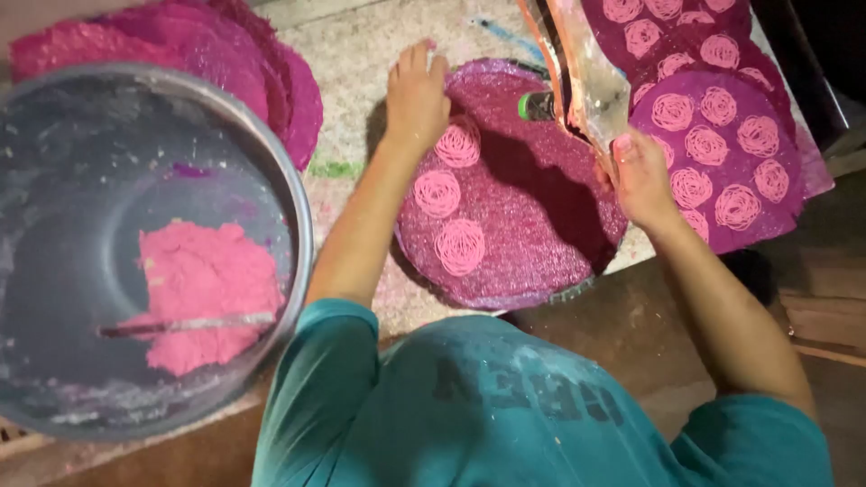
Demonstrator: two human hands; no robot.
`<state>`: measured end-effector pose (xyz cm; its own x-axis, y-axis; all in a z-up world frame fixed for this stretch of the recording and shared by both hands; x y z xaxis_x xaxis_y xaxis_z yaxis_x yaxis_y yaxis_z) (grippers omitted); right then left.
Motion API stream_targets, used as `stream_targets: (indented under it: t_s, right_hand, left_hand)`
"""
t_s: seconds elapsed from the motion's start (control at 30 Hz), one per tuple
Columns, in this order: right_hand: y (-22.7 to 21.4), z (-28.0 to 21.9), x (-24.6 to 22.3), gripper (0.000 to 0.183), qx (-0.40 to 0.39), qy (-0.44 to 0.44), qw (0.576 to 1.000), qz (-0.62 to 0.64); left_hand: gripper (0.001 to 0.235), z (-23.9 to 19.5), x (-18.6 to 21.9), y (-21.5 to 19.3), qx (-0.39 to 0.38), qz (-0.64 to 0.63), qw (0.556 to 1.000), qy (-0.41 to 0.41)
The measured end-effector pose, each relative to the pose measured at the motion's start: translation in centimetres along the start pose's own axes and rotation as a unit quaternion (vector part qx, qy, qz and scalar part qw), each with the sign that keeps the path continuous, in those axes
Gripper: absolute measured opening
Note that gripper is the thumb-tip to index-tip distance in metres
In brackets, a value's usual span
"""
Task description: The person uses a handheld extruder to press pink dough into spiral shapes on a purple mat. They repeatedly load the extruder from a metal bowl and form multiple spirals, then move the mat aside and continue on a new mat.
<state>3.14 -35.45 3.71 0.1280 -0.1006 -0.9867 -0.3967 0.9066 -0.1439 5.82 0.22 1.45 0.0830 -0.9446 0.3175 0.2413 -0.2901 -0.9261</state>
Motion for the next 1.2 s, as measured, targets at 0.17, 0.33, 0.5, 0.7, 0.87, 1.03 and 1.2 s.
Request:
stream_targets:
  t_s: [0.17, 0.33, 0.5, 0.7, 0.87, 1.03, 1.2]
  right_hand:
    - [5.8, -0.1, -13.2, 0.059, -0.147, -0.077, 0.984, -0.067]
    - [10.8, -3.0, -27.6, 0.063, -0.196, -0.420, 0.805, -0.369]
    - [17.8, -5.6, -34.2, 0.041, -0.312, -0.654, 0.615, -0.312]
    - [27.9, -7.3, -30.5, 0.041, -0.615, -0.216, 0.747, -0.130]
    - [33.7, -7.2, -30.0, 0.036, -0.620, -0.202, 0.757, -0.027]
    - [35.3, -5.7, -32.3, 0.032, -0.467, -0.418, 0.732, -0.267]
    - [38.9, -4.5, -33.9, 0.016, -0.270, -0.661, 0.490, -0.500]
  left_hand:
    - [0.057, -3.8, 6.1, -10.9, -0.158, -0.164, 0.963, 0.146]
    - [0.050, -11.4, 9.0, -17.5, -0.184, -0.136, 0.955, 0.188]
    - [0.044, -20.4, 3.7, -25.0, -0.201, -0.146, 0.952, 0.179]
    - [0.036, -28.8, -7.5, -34.1, -0.181, -0.192, 0.961, 0.087]
    - [0.030, -33.3, -20.9, -37.2, -0.164, -0.256, 0.953, -0.012]
    - [0.024, -34.1, -34.7, -31.1, -0.248, -0.392, 0.875, -0.138]
    - [0.045, -40.8, -36.7, -21.2, -0.397, -0.573, 0.527, -0.487]
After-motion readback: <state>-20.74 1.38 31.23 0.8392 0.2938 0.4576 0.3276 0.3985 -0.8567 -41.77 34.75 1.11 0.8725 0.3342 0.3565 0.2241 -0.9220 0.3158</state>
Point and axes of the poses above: each hand's wrist, its own z-axis towards the middle knuckle, its own y-axis out of the palm, x = y × z, the point moved 6 cm from there along z, towards the middle knuckle, and after that the axes turned 7 degrees about -y, right-handed, at the moved point
